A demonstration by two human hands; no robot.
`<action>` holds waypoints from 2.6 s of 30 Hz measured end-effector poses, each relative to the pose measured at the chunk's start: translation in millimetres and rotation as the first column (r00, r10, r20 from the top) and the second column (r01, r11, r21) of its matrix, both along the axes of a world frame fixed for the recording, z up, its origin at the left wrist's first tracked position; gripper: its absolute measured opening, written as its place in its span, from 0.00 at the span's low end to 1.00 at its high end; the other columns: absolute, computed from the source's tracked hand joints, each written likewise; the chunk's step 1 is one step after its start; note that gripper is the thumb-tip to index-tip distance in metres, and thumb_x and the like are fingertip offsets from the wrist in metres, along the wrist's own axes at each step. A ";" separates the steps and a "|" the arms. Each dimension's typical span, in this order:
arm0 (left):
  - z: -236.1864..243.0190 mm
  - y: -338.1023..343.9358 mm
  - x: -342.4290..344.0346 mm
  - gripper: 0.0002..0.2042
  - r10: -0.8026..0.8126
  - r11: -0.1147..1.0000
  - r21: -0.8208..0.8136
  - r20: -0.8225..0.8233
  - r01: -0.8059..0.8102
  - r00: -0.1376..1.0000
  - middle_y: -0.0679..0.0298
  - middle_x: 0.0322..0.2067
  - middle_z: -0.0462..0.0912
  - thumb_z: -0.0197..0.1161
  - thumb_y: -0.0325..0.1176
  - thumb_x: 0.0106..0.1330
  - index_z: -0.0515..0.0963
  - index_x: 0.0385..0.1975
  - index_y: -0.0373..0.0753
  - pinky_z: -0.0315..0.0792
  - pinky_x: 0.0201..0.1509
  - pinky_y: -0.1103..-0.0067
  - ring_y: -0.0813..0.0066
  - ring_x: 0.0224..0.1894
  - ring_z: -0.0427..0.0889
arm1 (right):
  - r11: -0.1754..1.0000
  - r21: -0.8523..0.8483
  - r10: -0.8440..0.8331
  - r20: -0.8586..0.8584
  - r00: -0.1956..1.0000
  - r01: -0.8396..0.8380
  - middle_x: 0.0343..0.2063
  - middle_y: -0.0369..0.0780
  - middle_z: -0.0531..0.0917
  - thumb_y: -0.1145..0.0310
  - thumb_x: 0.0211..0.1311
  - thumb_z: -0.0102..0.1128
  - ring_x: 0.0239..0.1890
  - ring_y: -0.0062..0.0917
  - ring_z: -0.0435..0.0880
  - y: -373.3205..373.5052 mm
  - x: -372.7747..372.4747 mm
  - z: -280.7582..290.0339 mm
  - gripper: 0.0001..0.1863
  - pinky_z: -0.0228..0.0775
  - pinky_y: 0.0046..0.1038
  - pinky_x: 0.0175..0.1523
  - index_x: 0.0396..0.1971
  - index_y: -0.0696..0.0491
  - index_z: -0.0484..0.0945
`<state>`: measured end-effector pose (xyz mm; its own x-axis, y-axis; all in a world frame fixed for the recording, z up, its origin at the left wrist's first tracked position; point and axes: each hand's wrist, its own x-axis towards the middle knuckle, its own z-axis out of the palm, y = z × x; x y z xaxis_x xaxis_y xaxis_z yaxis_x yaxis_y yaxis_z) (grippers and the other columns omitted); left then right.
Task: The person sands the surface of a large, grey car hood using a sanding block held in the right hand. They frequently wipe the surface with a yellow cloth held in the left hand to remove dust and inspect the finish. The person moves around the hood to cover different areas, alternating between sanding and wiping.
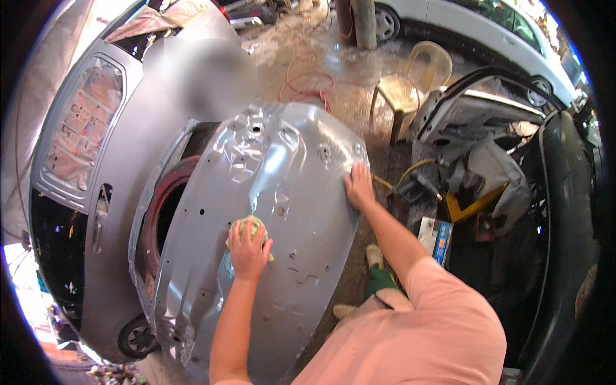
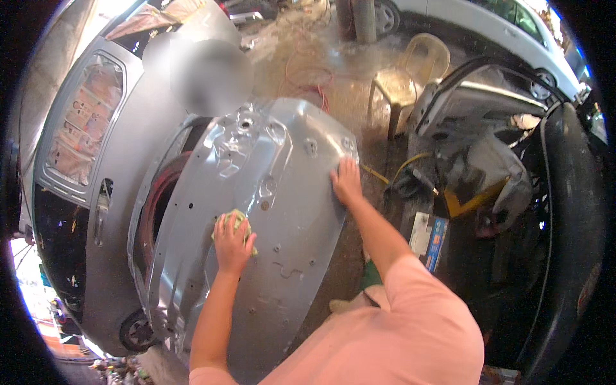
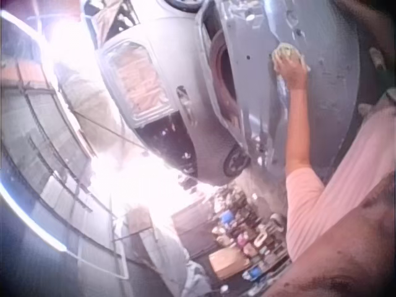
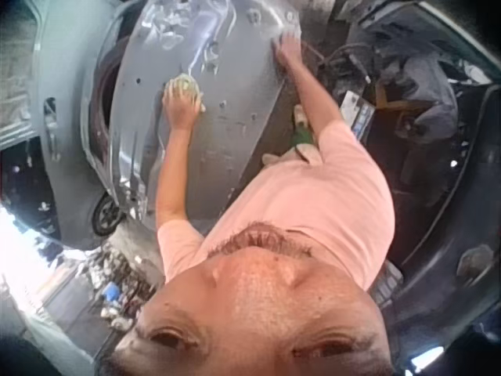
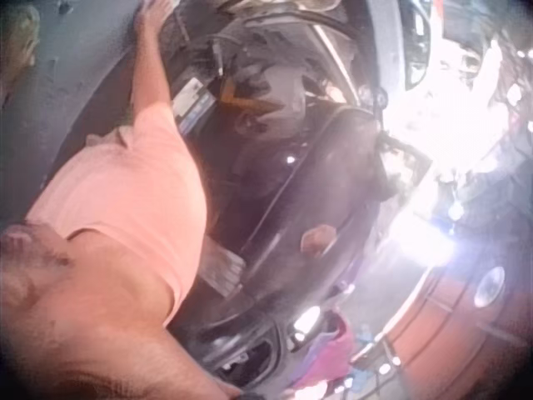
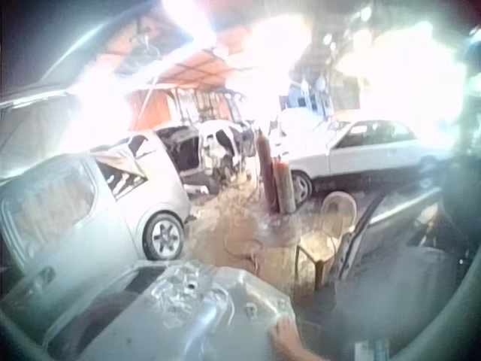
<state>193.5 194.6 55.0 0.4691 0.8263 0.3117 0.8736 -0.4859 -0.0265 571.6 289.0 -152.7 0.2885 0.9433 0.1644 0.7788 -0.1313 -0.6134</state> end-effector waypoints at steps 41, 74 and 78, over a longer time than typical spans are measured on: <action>-11.8 63.4 -1.7 0.30 0.089 0.994 -0.077 0.161 -0.077 0.983 0.51 0.67 0.64 0.75 0.35 0.61 0.70 0.62 0.50 0.61 0.76 0.43 0.35 0.74 0.60 | 0.612 0.145 0.716 0.317 0.622 -0.778 0.78 0.51 0.61 0.44 0.82 0.40 0.82 0.41 0.54 210.4 -29.7 86.6 0.38 0.40 0.44 0.85 0.76 0.60 0.61; -17.9 85.7 -0.2 0.30 0.088 0.993 -0.089 0.188 -0.072 0.978 0.54 0.69 0.64 0.75 0.39 0.62 0.71 0.64 0.52 0.58 0.77 0.40 0.38 0.76 0.59 | 0.836 0.029 0.527 0.237 0.816 -0.548 0.70 0.63 0.68 0.47 0.79 0.46 0.75 0.54 0.64 342.0 -88.5 74.0 0.37 0.55 0.49 0.78 0.68 0.69 0.67; -18.9 88.1 2.2 0.30 0.084 0.993 -0.098 0.183 -0.067 0.980 0.53 0.69 0.64 0.75 0.38 0.62 0.71 0.64 0.52 0.58 0.77 0.39 0.37 0.75 0.60 | 0.723 0.136 0.583 0.405 0.704 -0.677 0.70 0.62 0.68 0.47 0.79 0.46 0.75 0.52 0.66 344.7 -78.9 64.4 0.36 0.57 0.48 0.77 0.67 0.67 0.69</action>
